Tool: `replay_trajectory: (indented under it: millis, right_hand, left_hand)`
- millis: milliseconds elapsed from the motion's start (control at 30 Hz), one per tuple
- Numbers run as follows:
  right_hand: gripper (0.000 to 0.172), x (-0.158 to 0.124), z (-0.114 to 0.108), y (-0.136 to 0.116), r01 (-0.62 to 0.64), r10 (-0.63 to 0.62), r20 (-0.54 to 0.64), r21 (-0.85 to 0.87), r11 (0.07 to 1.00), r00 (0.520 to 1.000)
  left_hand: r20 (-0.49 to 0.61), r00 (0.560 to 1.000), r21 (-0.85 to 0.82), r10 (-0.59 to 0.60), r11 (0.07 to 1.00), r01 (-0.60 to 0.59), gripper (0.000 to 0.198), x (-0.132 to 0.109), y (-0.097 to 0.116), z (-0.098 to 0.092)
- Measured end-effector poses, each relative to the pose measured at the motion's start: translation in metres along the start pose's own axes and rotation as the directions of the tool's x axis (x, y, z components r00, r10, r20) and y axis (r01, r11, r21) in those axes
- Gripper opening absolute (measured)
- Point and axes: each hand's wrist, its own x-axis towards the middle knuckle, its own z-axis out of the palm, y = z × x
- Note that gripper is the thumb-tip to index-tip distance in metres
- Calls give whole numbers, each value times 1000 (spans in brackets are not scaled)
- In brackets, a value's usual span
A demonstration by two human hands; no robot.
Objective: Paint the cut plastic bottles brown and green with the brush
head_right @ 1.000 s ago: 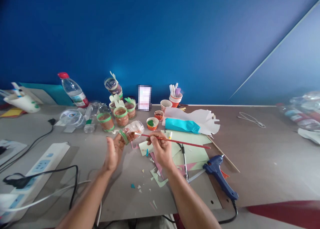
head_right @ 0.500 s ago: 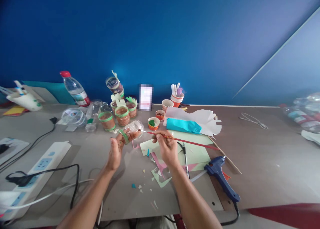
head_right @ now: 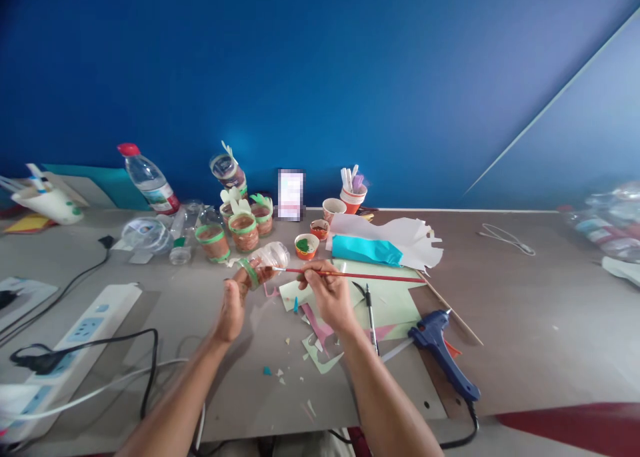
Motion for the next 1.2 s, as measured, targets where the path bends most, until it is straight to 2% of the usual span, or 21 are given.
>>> replay_trajectory:
  millis: [100, 167, 267, 400, 500, 600, 700, 800, 900, 967, 1100, 1200]
  right_hand:
    - [15, 2, -3, 0, 31, -32, -110, -13, 999, 993]
    - [15, 2, -3, 0, 20, -16, -108, 39, 999, 994]
    - [14, 3, -2, 0, -8, 10, -71, 26, 1000, 997]
    - [11, 2, -2, 3, 31, -34, -166, -20, 999, 986]
    - [12, 1, -2, 4, 18, -15, -110, 35, 999, 994]
    - [11, 0, -1, 3, 7, -7, -75, 0, 1000, 997]
    - [10, 1, -1, 2, 36, -34, -136, 6, 999, 990]
    - [11, 2, -3, 2, 15, -13, -106, 22, 1000, 994]
    - [10, 3, -4, 5, 17, -18, -131, -4, 1000, 991]
    - [10, 3, -4, 6, 30, -24, -144, 39, 999, 989]
    - [11, 2, -2, 6, 10, -3, -92, 76, 997, 996]
    - [10, 2, -1, 4, 25, -23, -147, 16, 1000, 989]
  left_hand:
    - [-60, 998, -33, -32, 999, 30, 38, -1, 0, 0]
    - [-58, 997, -46, -46, 998, 44, 37, -1, 2, 0]
    - [-6, 999, -61, -41, 997, 40, 44, 0, 3, 2]
    - [0, 999, -59, -36, 998, 35, 52, 1, 4, 2]
    - [-54, 994, -114, -100, 989, 93, 48, 1, 3, 1]
    - [-67, 987, -139, -145, 981, 135, 47, 1, 1, -1]
    - [-34, 995, -86, -96, 992, 93, 51, 2, 0, -1]
    - [-7, 998, -61, -56, 997, 56, 60, 4, 1, 0]
    - [-30, 997, -114, -75, 991, 72, 72, 6, 5, 4]
    - [-42, 996, -138, -84, 987, 77, 78, 6, 8, 6]
    - [-18, 997, -92, -74, 993, 72, 81, 6, 11, 9]
    - [-11, 998, -44, -64, 997, 63, 82, 6, 9, 8]
